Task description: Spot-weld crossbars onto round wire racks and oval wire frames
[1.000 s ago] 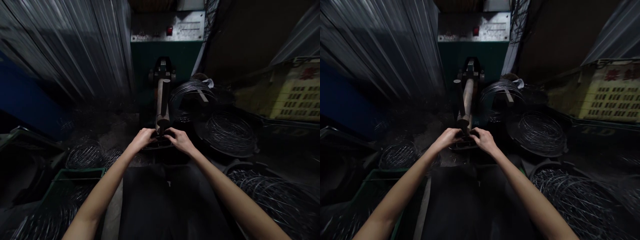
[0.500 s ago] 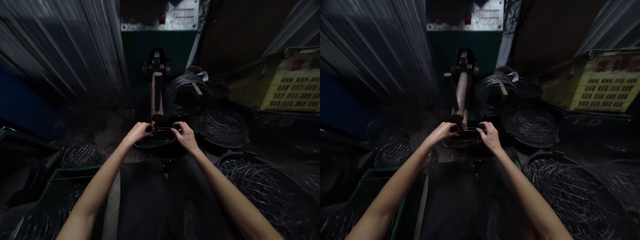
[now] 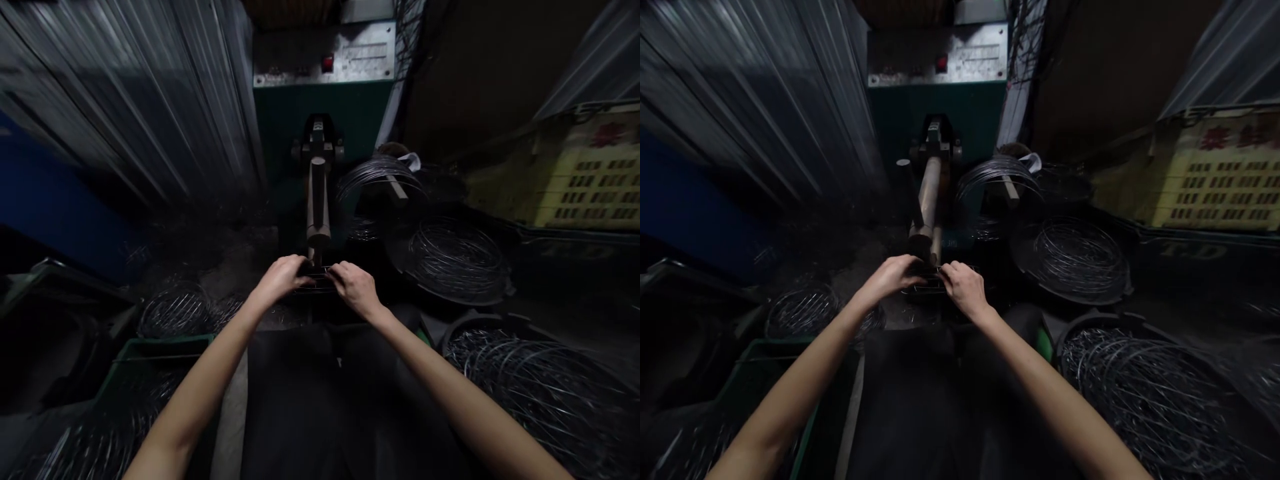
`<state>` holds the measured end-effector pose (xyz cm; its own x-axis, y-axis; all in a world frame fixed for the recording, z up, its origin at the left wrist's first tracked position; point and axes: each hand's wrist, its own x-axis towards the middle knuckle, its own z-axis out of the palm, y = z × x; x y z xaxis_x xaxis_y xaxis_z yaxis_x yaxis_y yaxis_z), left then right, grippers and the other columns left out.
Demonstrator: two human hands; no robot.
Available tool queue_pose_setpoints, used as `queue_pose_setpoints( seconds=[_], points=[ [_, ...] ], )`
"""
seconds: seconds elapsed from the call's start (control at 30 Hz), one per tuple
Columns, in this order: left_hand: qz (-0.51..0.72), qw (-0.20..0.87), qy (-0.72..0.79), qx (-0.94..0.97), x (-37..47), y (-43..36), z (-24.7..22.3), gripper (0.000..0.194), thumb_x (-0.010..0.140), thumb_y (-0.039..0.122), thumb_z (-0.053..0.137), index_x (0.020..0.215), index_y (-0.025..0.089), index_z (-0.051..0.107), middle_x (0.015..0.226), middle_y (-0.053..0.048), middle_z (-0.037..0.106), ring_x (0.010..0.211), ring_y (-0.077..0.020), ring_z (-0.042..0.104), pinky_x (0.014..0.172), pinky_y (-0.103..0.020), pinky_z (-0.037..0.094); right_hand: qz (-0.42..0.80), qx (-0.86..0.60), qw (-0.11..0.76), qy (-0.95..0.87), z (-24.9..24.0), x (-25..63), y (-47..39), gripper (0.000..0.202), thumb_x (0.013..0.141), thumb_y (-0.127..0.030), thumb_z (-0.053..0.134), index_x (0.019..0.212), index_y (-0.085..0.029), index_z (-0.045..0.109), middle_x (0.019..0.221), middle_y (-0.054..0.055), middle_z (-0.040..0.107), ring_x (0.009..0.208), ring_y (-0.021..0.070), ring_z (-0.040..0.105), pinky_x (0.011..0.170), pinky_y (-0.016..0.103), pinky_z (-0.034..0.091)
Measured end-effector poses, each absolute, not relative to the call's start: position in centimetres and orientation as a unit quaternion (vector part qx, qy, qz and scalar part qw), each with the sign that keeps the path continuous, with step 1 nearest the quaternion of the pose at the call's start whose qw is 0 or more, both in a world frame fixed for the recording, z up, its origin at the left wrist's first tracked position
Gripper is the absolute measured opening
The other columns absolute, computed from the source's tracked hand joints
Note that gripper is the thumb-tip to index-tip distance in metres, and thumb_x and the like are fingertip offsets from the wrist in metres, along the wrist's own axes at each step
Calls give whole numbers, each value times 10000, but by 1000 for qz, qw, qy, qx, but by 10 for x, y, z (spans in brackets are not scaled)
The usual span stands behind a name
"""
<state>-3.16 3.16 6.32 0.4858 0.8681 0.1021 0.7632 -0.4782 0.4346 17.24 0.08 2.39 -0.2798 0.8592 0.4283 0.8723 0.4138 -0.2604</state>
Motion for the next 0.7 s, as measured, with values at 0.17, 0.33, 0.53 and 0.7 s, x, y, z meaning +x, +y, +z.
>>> queue_pose_setpoints(
  seconds=[0.17,0.33,0.53,0.7],
  points=[
    [122,185,468,855,-20,34,63,194,801,251,587,950,147,653,893,-61,686,819,-181,630,716,-228,444,96,-502,251,-822,30,175,5,146,906,-224,483,953,-219,621,840,19,633,739,136,573,613,221,368],
    [125,227,472,842,-27,37,67,268,794,293,601,1011,143,646,913,-55,687,818,-174,625,724,-226,442,133,-498,277,-811,36,178,14,119,890,-267,521,938,-226,622,867,20,651,772,153,597,679,244,415],
    [110,235,478,839,-23,44,71,275,782,276,609,1013,131,649,938,-64,689,847,-178,622,733,-230,436,125,-514,284,-800,35,174,19,85,868,-261,560,903,-207,615,859,30,669,771,173,611,662,252,417],
    [109,250,489,828,-28,51,71,275,775,279,612,1005,132,652,939,-59,691,856,-178,621,719,-224,433,125,-506,282,-805,32,173,30,90,865,-242,561,927,-204,615,867,37,668,771,178,610,643,253,414]
  ],
)
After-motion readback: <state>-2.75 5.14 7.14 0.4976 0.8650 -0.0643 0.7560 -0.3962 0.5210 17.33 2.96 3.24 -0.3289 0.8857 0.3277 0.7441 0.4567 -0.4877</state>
